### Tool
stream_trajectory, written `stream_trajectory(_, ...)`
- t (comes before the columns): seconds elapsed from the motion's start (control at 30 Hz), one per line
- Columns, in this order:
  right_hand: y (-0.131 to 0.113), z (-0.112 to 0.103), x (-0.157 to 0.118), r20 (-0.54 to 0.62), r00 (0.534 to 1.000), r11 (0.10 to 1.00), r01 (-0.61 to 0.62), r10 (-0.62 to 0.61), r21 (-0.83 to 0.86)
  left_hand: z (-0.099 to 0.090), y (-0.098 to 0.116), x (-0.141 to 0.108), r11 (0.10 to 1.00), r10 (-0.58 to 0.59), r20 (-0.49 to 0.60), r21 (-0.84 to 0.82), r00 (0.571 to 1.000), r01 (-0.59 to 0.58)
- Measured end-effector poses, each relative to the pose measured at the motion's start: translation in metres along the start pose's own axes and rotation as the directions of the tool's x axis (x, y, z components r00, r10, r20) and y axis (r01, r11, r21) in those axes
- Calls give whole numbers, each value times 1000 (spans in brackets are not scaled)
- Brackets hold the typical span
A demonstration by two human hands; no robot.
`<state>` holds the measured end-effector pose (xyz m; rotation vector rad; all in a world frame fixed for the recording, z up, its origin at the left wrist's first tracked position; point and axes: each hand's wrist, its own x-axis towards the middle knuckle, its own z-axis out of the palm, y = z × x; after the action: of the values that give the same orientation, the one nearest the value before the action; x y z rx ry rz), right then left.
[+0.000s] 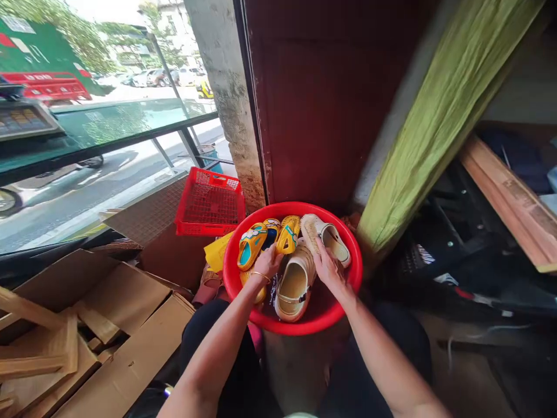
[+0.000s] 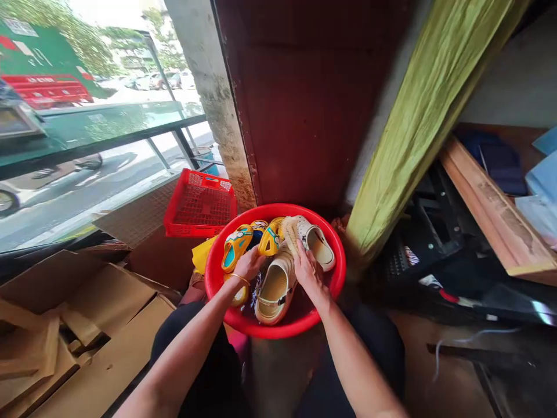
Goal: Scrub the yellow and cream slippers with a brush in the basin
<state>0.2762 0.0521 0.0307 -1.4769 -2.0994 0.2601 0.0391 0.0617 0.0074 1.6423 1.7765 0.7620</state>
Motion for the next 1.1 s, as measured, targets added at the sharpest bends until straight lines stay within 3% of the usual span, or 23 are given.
stream_trajectory(0.13,-21,-9,2,121,992,993,56,-44,-102,-15,4,-9,959,249,15,139,968,-249)
stream_trajectory(0.2,-22,-9,5,157,987,991,39,-19,-127,-20,5,-14,944,287,17,164,958,-286)
stream_trajectory(0.3,-12,-10,11,83,990,990,-105,113,-94,-28,5,-21,963,238,16,130,971,-238)
stream_trajectory(0.37,-5,-9,15,16,991,991,-131,131,-17,-33,5,-24,974,222,35,24,974,-223)
stream_trajectory(0.47,-10,-1,15,-52,997,993,-45,51,107,-33,8,-29,951,238,46,-211,970,-224)
stream_trajectory(0.57,-28,9,6,-77,997,980,41,-26,195,-22,13,-32,907,206,26,-381,978,-180)
stream_trajectory(0.7,-42,11,-6,50,985,975,157,-166,158,-7,13,-28,909,90,-121,-396,989,-131)
stream_trajectory(0.8,-36,2,-4,142,984,995,101,-103,19,-8,6,-21,906,4,-189,-415,982,-83)
stream_trajectory(0.93,-25,-9,4,67,991,993,-111,113,-28,-12,-1,-14,818,-51,-139,-574,989,-39)
stream_trajectory(1.1,-34,-7,-4,168,983,995,86,-78,-43,-6,-1,-15,767,-130,-70,-639,989,56)
